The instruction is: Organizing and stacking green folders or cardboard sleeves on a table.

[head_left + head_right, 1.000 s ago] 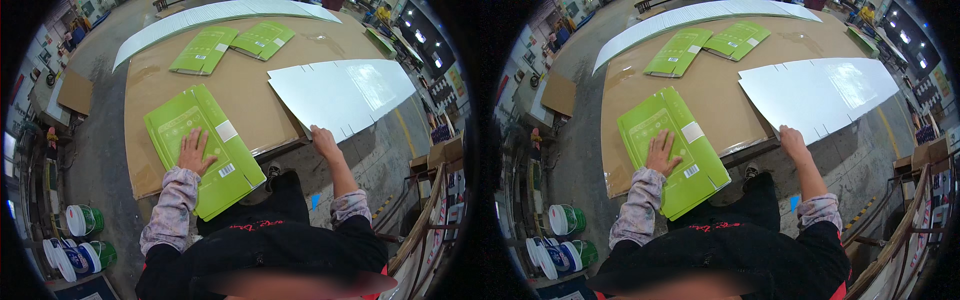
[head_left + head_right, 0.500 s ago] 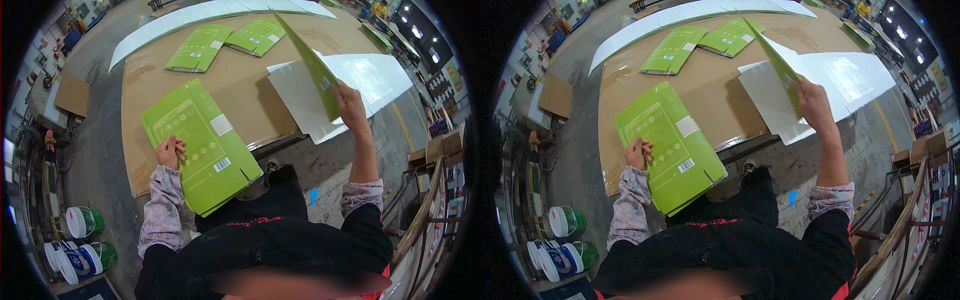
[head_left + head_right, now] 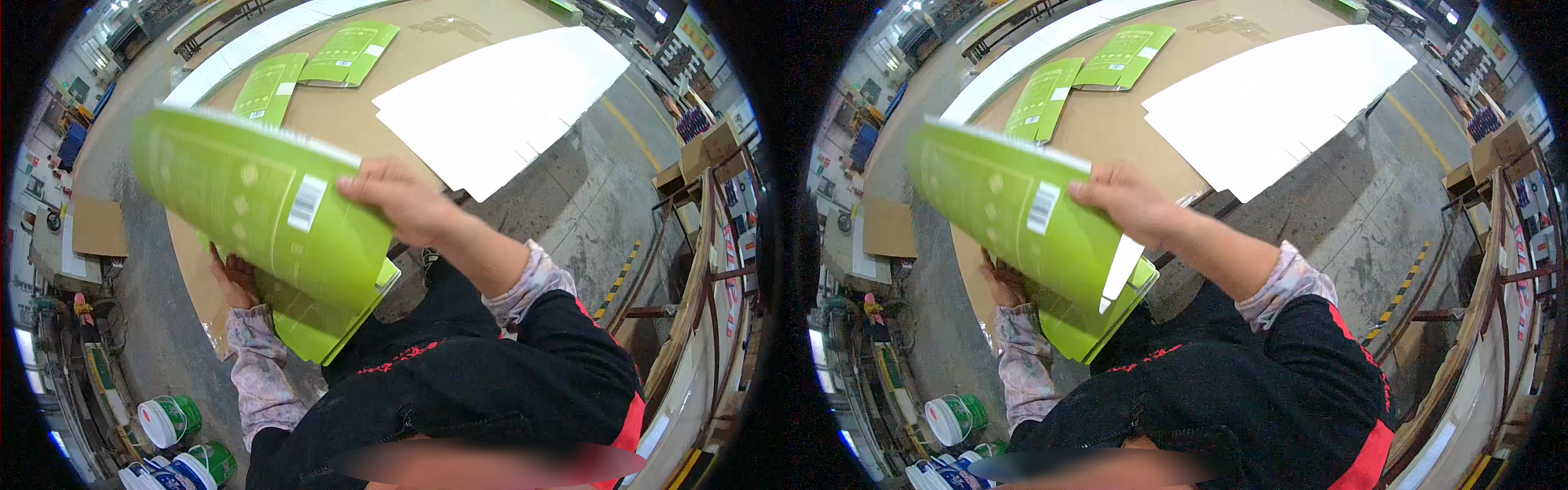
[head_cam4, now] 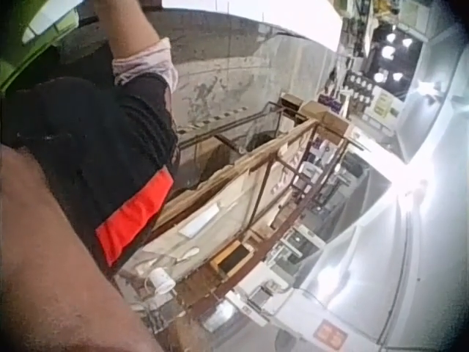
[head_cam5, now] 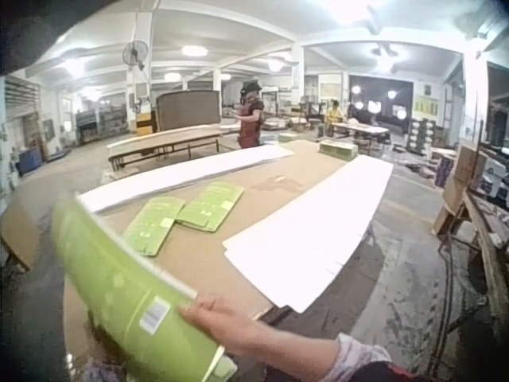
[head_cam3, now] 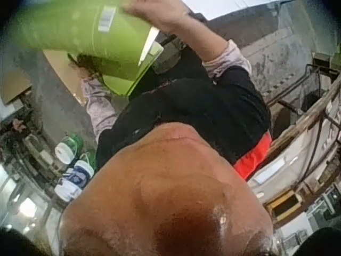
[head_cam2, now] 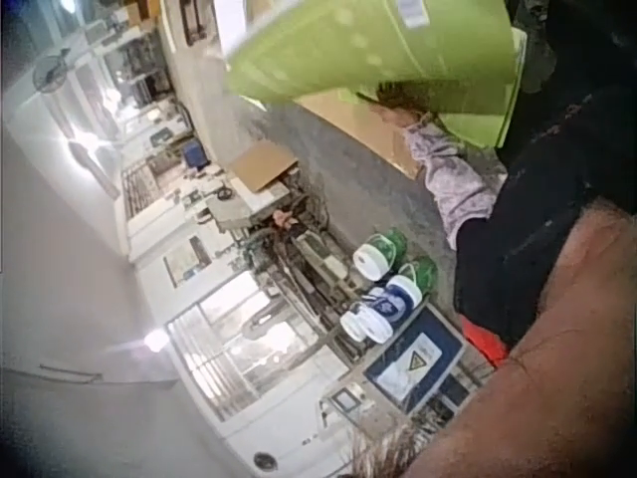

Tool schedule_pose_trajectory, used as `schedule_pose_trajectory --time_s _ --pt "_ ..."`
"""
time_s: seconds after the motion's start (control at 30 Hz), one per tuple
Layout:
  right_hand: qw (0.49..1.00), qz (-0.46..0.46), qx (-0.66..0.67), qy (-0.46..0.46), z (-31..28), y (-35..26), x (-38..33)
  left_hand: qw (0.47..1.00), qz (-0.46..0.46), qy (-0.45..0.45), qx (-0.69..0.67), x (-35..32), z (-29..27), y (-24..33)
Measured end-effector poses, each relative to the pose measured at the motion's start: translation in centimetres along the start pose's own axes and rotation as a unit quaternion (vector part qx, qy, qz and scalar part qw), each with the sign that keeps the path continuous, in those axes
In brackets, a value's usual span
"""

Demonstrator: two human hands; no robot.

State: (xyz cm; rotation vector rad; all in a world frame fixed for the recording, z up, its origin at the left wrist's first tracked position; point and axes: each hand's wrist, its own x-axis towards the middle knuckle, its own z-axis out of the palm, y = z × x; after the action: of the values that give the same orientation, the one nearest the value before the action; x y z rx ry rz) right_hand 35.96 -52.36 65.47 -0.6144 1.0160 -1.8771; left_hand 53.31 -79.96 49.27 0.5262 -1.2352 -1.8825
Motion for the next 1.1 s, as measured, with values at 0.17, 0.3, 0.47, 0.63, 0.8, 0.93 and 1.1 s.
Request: schedule_pose_trajectory --time_s 0.17,0.3,0.47,0.63,0.8,0.93,1.1 --pt "0.984 0.122 0.056 0.113 -2.5 8.8 1.3 0.998 0.004 0.032 -0.045 -0.4 -0.4 0.8" --pt "0.979 0.161 -0.095 0.077 -6.1 15.7 1.0 0.999 0.047 -0.021 -0.006 0.4 -3.3 0.2" --pt "0.98 0.198 -0.023 0.02 -1.6 15.0 -1.2 0.945 0.174 0.028 0.274 -2.3 0.4 3.8" --pt "0.969 0.244 0.013 0.032 -2.0 17.6 -2.1 0.746 0.268 0.061 0.606 -3.7 0.6 4.9" --pt "0.95 0.241 -0.197 -0.016 -1.5 16.4 -2.7 0.512 0.14 -0.049 0.846 -3.9 -3.0 -0.6" --pt "0.907 0.175 -0.382 0.025 -2.7 10.6 -2.4 0.565 0.191 -0.071 0.8 -3.6 -3.1 -0.7" --pt "0.832 -0.037 -0.539 0.122 -10.2 11.1 2.6 0.575 0.246 -0.255 0.738 -2.6 -0.6 -0.4"
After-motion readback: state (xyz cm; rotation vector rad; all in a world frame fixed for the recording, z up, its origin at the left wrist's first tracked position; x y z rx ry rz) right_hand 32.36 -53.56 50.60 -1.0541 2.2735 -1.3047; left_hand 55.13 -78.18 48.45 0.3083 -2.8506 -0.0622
